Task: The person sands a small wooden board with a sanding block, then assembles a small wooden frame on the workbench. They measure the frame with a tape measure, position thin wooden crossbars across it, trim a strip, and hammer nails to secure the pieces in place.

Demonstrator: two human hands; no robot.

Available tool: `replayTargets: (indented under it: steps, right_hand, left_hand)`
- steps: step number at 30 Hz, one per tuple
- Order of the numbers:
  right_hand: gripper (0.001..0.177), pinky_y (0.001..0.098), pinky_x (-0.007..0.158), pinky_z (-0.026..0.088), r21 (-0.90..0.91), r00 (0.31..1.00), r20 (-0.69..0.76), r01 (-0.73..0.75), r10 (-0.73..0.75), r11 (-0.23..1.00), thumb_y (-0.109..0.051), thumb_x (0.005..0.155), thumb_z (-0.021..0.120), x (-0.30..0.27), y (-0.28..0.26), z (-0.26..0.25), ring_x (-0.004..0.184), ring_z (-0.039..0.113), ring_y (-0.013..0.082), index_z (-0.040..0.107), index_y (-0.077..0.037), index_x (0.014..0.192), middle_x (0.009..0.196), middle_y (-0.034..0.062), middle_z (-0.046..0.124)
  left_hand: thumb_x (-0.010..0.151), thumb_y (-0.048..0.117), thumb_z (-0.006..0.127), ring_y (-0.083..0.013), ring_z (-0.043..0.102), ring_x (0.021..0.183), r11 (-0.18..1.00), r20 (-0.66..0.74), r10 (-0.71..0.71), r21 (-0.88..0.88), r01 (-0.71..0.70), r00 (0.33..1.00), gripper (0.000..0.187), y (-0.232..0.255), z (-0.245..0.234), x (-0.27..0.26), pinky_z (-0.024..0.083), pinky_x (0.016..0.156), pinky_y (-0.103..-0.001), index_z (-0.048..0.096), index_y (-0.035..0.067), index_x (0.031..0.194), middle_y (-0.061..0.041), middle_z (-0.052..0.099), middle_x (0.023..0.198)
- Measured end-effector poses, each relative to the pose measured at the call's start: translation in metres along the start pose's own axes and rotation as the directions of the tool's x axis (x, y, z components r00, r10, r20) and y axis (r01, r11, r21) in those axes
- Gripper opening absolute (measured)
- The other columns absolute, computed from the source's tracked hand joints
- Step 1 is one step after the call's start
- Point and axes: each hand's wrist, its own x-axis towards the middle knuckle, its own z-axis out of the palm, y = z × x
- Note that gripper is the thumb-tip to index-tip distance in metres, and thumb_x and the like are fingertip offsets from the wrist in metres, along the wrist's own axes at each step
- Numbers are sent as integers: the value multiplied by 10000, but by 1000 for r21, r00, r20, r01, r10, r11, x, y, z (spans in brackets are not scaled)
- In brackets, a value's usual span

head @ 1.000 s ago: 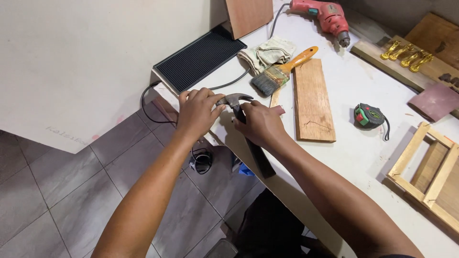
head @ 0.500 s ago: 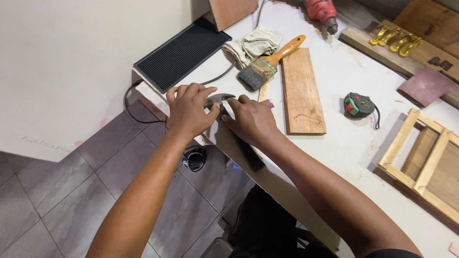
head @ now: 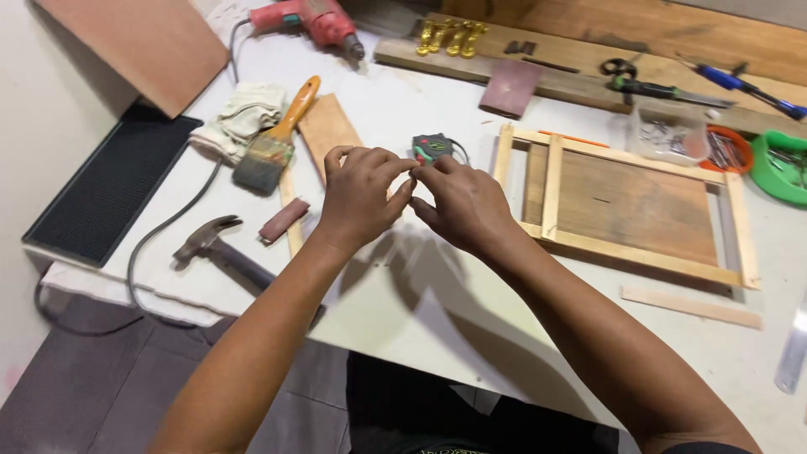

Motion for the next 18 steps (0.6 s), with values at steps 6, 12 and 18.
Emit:
replayTargets:
  steps: [6, 12, 18]
  right_hand:
    - [350, 479, 679, 559, -103, 977, -79, -205, 198, 973, -273, 829, 797, -62, 65, -48, 782, 683, 337, 722, -125, 1138, 925, 107, 659]
    - [338, 472, 703, 567, -144, 932, -175, -342, 316, 929, -267, 831, 791, -125, 114, -84, 807, 691, 322, 738, -147, 1143, 939, 93, 660]
    - [334, 464, 745, 572, -172, 891, -168, -448, 422, 877, -310, 860, 772, -168, 153, -106, 831, 697, 301, 733, -141, 1147, 943, 85, 668]
  left_hand:
    - [948, 304, 717, -203, 645, 1026, 983, 102, 139, -133, -125, 985, 226, 67, 67, 53, 314, 1072, -455, 748, 201, 1146, 5, 710, 1004]
    - [930, 318, 716, -212, 650, 1020, 935, 132, 286, -256, -246, 949, 263, 132, 114, 87, 318, 1058, -462, 751, 201, 1163, -8, 717, 1004]
    - [903, 389, 753, -243, 690, 916, 976, 229, 190, -148, -158, 955, 292, 163, 149, 103, 430, 937, -449, 765, 200, 1125, -35, 731, 1020]
